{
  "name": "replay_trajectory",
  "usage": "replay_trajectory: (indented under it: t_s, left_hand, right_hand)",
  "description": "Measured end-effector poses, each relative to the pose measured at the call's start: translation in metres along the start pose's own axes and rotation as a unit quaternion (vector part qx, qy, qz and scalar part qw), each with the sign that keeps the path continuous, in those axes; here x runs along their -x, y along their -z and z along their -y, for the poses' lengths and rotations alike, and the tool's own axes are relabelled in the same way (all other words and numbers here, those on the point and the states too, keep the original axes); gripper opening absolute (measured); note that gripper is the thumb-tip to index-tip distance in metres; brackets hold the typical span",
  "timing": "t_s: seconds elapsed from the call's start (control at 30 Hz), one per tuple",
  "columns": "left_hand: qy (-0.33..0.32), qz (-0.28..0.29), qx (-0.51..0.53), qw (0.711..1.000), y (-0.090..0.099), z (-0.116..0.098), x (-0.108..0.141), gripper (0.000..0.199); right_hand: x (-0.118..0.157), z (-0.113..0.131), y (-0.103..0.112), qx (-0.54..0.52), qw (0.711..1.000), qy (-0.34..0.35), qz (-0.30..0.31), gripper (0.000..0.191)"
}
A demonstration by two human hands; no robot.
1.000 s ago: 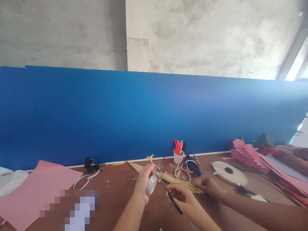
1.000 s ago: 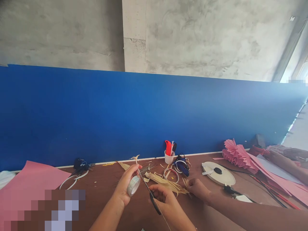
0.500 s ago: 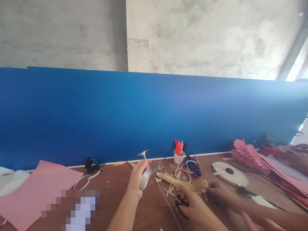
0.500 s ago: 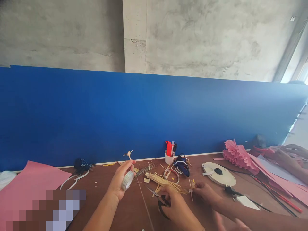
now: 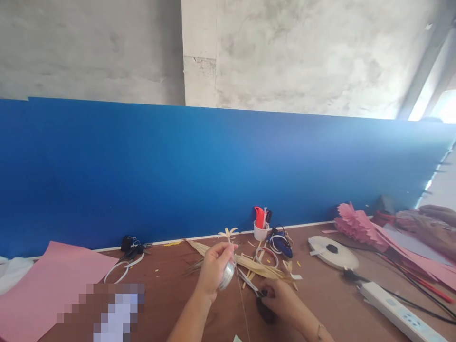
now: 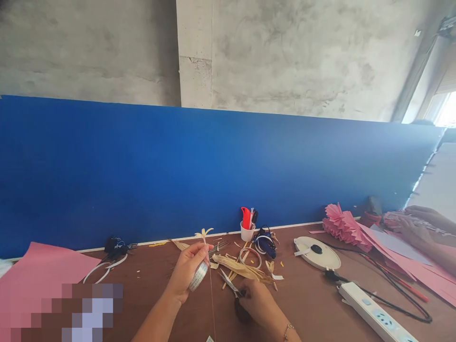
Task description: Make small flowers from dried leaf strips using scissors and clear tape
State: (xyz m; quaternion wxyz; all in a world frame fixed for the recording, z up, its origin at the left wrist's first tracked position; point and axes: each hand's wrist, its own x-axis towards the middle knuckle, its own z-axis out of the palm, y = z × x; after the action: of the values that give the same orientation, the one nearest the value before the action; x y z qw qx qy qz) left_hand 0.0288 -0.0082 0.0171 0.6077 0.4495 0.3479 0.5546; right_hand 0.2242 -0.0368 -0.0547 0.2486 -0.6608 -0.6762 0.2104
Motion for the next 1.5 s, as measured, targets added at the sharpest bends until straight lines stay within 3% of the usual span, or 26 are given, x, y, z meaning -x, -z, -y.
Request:
replay_trajectory:
  t_s: [0.03,0.07,0.13,0.23,0.37,0.57,0.8,0.97,1.13,1.2,1.33,1.5]
  left_hand:
    - [-0.002,0.003,-0.007,1.000,-0.001,0.000,0.001,0.040]
    - [-0.005,0.006,-0.014,1.000,-0.002,0.001,0.001,0.040]
    - [-0.010,0.010,-0.030,0.999,-0.004,0.001,0.003,0.038]
    - [-0.022,0.013,-0.055,0.998,-0.007,-0.001,0.006,0.033]
    - [-0.062,0.032,-0.100,0.993,-0.008,-0.001,0.007,0.029]
    - [-0.073,0.047,-0.129,0.988,-0.002,0.007,0.003,0.025]
    - [-0.071,0.052,-0.214,0.973,0.002,0.004,0.002,0.013]
    - [-0.095,0.046,-0.235,0.966,-0.001,0.003,0.004,0.012]
    - [-0.106,0.033,-0.241,0.964,-0.004,-0.001,0.009,0.014]
    - [-0.110,0.036,-0.232,0.966,-0.004,-0.005,0.010,0.015]
    - [-0.082,0.017,-0.212,0.974,0.003,-0.012,0.008,0.017]
    - [-0.032,0.006,-0.213,0.976,0.018,-0.011,0.001,0.023]
  right_hand:
    - [0.002,0.009,0.002,-0.034,0.999,0.015,-0.003,0.017]
    - [0.003,0.020,0.004,-0.132,0.990,0.042,-0.020,0.018]
    - [0.006,0.043,0.006,-0.192,0.979,0.058,-0.025,0.034]
    - [0.007,0.073,0.008,-0.371,0.928,0.034,-0.022,0.030]
    - [0.001,0.087,0.006,-0.432,0.900,0.033,-0.049,0.031]
    - [-0.003,0.082,0.000,-0.427,0.900,0.060,-0.072,0.031]
    - [0.003,0.079,-0.001,-0.345,0.925,0.079,-0.135,0.031]
    - [0.004,0.080,-0.001,-0.348,0.923,0.072,-0.143,0.036]
    - [0.006,0.090,0.001,-0.407,0.902,0.044,-0.138,0.043]
    - [0.006,0.089,0.002,-0.392,0.912,0.037,-0.115,0.044]
    - [-0.003,0.068,0.018,-0.205,0.974,-0.013,-0.091,0.042]
    - [-0.018,0.008,0.059,-0.054,0.981,-0.125,-0.141,0.021]
